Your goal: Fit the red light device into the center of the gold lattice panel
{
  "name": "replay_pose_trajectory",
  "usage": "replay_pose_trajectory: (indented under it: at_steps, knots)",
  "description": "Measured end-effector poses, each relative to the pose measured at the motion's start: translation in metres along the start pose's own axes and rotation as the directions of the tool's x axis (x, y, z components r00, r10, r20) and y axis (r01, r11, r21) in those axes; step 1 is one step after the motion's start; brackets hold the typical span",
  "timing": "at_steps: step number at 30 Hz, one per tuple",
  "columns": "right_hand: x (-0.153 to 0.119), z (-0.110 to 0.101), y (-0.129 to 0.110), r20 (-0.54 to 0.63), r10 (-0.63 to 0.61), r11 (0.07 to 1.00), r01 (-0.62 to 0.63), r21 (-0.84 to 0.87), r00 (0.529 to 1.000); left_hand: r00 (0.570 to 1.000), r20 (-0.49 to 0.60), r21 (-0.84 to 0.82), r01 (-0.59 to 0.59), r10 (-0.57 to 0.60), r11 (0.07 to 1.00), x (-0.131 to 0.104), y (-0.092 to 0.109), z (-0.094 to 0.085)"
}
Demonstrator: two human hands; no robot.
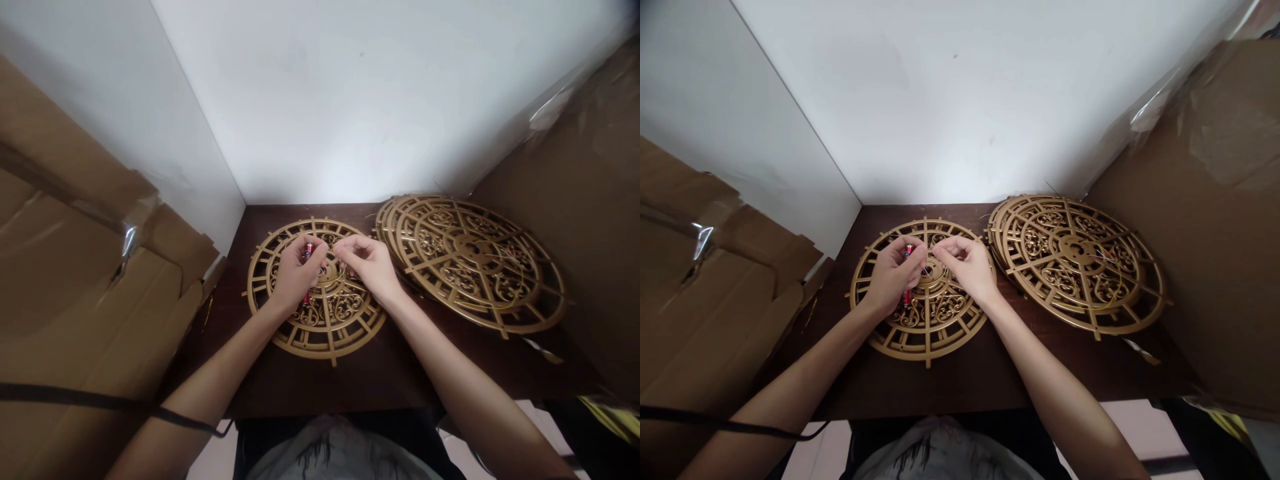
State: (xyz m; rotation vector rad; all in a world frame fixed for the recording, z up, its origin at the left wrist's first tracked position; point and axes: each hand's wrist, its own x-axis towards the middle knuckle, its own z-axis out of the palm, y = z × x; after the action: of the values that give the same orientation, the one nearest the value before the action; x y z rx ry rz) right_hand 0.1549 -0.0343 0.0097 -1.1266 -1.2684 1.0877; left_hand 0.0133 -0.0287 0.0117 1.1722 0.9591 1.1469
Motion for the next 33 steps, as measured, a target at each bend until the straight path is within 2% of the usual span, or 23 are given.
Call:
replay_pose_trajectory:
  at_steps: [23, 33]
  knots:
    - [0.0018, 0.0008, 0.0003, 0.031, 0.032, 0.999, -0.032, -0.001, 0.999, 0.999, -0.032, 0.048, -0.019, 0.021, 0.999, 0.0012, -0.0017, -0.0010]
    - [0.0011, 0.0000, 0.0006, 0.059, -0.001, 1.000, 0.003, -0.026, 0.998, 1.000, -0.023, 0.061, -0.019, 0.021, 0.998, 0.0008, -0.0001, -0.0003]
